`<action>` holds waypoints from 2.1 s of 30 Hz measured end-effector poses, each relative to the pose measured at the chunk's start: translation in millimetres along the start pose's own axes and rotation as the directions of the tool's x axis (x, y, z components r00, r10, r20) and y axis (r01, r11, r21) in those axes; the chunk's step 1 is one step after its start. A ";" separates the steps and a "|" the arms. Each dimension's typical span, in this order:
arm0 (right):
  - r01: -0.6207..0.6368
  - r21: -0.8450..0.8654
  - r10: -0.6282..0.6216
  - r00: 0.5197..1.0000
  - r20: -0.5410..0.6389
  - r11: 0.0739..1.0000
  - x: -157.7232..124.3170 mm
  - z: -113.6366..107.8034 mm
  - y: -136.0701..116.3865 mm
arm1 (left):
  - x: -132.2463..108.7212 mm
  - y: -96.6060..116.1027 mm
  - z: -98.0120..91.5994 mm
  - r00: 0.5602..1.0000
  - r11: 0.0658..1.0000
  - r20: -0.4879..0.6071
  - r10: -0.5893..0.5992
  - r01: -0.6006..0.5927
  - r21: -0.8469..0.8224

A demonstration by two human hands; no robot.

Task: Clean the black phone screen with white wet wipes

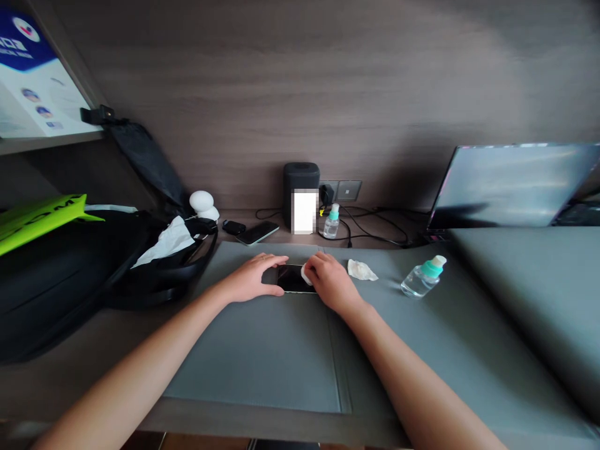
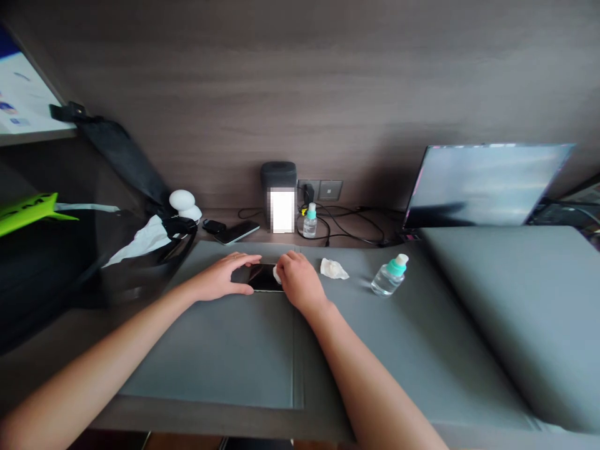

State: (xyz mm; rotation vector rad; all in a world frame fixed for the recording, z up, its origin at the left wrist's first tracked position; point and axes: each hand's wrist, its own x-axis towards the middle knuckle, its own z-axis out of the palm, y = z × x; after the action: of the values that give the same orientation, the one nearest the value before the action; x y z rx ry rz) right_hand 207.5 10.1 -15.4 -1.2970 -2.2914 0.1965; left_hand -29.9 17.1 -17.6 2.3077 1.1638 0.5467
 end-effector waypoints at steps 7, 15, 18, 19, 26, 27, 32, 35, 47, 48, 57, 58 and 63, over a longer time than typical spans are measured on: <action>0.183 -0.025 -0.182 0.983 0.037 0.983 6.3 5.9 -21.6 | 0.6 -0.1 0.3 1.000 1.000 -0.009 -0.005 0.005 -0.024; 0.399 0.038 -0.401 0.912 0.086 0.916 0.8 4.2 -32.7 | 2.4 -4.5 0.9 1.000 1.000 -0.017 0.005 -0.005 -0.017; 0.398 0.041 -0.400 0.912 0.096 0.917 1.9 3.8 -36.5 | 1.5 -3.9 0.2 1.000 1.000 -0.006 -0.004 0.004 -0.028; 0.393 0.046 -0.396 0.912 0.105 0.918 2.3 3.0 -36.6 | 1.1 -3.5 -0.2 1.000 0.999 -0.004 -0.003 0.003 -0.033; 0.119 0.098 -0.134 0.977 0.168 0.988 -4.5 -12.8 -15.1 | -2.3 -1.4 -1.6 1.000 1.000 0.006 -0.022 0.022 -0.021; 0.062 0.102 -0.079 0.983 0.169 0.993 -6.0 -15.5 -10.5 | -2.6 -1.2 -1.5 1.000 1.000 0.007 -0.026 0.026 -0.017; -0.079 0.068 0.069 0.988 0.140 0.995 -8.9 -23.4 9.5 | -2.8 -0.9 -1.6 1.000 1.000 0.020 -0.008 0.009 -0.027; -0.125 0.045 0.120 0.987 0.105 0.991 -9.6 -23.0 18.0 | -2.6 -1.1 -1.8 1.000 1.000 0.019 0.001 -0.001 -0.014; 0.130 0.085 -0.138 0.985 0.101 0.988 -3.0 0.0 -21.1 | -0.2 0.3 -0.5 1.000 0.999 -0.006 0.026 -0.026 -0.019; 0.173 0.125 -0.188 0.974 0.124 0.977 -3.8 -2.1 -22.7 | -0.4 0.2 -0.4 0.999 0.999 -0.009 0.031 -0.031 -0.021; 0.111 0.321 -0.193 0.952 0.236 0.941 -9.2 -37.0 9.3 | -1.5 -1.8 0.2 1.000 1.000 0.000 0.011 -0.011 -0.028; 0.093 0.323 -0.175 0.956 0.236 0.942 -9.8 -38.7 13.2 | -1.7 -1.7 0.1 1.000 1.000 0.001 0.013 -0.013 -0.027; -0.040 0.341 -0.057 0.962 0.268 0.939 -18.4 -46.0 26.4 | -2.9 -1.1 -1.1 1.000 0.999 0.010 0.014 -0.014 -0.034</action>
State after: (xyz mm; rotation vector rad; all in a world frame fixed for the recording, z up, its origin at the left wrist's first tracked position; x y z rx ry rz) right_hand 257.8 3.5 8.6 -1.1329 -2.3470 0.7833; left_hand -32.8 15.6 -17.7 2.2884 1.1261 0.5551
